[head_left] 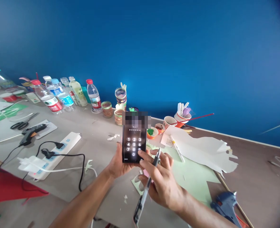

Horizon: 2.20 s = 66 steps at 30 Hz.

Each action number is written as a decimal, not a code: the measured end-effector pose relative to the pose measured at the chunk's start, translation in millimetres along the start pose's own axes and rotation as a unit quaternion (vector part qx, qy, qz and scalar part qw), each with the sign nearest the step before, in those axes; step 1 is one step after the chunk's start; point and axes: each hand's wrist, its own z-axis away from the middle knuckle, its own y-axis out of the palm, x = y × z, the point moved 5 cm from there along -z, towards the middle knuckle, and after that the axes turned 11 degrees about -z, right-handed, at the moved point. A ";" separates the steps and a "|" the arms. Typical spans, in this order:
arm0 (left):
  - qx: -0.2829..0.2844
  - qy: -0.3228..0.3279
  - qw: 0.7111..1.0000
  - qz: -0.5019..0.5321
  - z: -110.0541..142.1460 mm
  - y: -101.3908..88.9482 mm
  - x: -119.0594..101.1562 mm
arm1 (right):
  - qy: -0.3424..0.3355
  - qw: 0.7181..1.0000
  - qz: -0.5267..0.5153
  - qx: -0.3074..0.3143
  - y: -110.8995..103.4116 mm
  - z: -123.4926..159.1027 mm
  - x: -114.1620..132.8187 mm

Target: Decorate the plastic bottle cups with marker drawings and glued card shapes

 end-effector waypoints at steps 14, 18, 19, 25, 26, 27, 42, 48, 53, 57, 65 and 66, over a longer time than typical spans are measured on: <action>0.051 -0.005 0.998 0.028 -4.3 -2.7 3.4 | 0.200 0.957 -0.172 -0.119 -42.2 -33.6 -61.8; 0.060 -0.011 0.998 0.029 -3.2 -0.4 3.7 | 0.235 0.914 -0.299 -0.143 -49.7 -68.3 -83.0; 0.061 -0.014 0.998 0.024 -2.9 0.0 3.8 | 0.240 0.909 -0.313 -0.132 -49.8 -77.0 -85.8; 0.060 -0.021 0.998 0.010 -2.7 0.2 5.1 | 0.260 0.916 -0.305 0.037 -41.3 -112.3 -90.3; 0.061 -0.023 0.998 0.011 -2.8 0.3 5.5 | 0.264 0.914 -0.301 0.061 -39.9 -115.0 -90.3; 0.062 -0.025 0.998 0.012 -2.9 0.4 5.7 | 0.272 0.910 -0.300 0.086 -38.1 -116.7 -90.6; -0.078 0.044 0.993 0.083 -5.3 -15.3 -15.3 | 0.292 0.885 -0.361 0.018 -47.9 -143.4 -127.7; -0.261 0.100 0.954 0.106 -4.6 -50.4 -22.9 | 0.217 0.933 -0.246 -0.149 -85.0 -179.4 -182.3; -0.267 0.059 0.960 0.066 -9.6 -46.5 -10.8 | 0.228 0.956 -0.139 -0.120 -56.0 -169.5 -237.3; -0.253 0.043 0.965 0.055 -11.8 -43.2 -5.0 | 0.234 0.962 -0.108 -0.094 -26.0 -147.6 -265.8; -0.236 0.032 0.969 0.065 -11.7 -46.4 0.0 | 0.235 0.968 -0.059 -0.060 1.6 -124.3 -289.5; -0.234 0.032 0.969 0.065 -11.6 -46.5 0.1 | 0.234 0.969 -0.052 -0.057 4.0 -122.0 -289.9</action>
